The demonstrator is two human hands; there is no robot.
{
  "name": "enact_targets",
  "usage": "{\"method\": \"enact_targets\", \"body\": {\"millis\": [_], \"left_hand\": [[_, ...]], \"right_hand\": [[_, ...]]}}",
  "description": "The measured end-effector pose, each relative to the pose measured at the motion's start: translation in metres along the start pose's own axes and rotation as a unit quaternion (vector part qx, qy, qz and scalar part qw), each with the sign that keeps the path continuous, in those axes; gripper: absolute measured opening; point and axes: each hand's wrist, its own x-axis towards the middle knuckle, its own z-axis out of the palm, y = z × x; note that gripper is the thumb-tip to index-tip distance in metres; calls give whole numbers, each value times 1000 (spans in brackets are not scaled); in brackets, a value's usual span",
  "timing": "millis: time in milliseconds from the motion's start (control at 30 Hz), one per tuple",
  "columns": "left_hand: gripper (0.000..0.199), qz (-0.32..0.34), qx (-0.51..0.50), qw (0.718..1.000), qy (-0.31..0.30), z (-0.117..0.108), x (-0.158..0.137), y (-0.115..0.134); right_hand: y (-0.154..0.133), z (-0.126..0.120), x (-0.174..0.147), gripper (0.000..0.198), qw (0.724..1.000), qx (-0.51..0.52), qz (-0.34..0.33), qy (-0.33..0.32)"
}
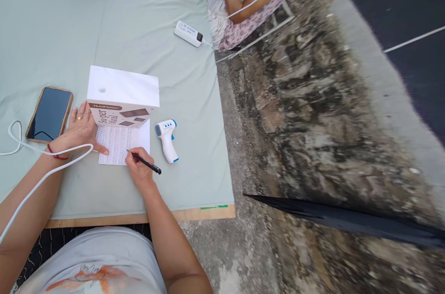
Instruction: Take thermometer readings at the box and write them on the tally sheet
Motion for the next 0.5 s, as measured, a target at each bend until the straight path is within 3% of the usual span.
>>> {"method": "enact_targets", "body": {"millis": [500], "left_hand": [[166, 2, -10, 1000, 7, -1, 0, 0]], "right_hand": [[0, 1, -1, 13, 1000, 0, 5, 19]]}}
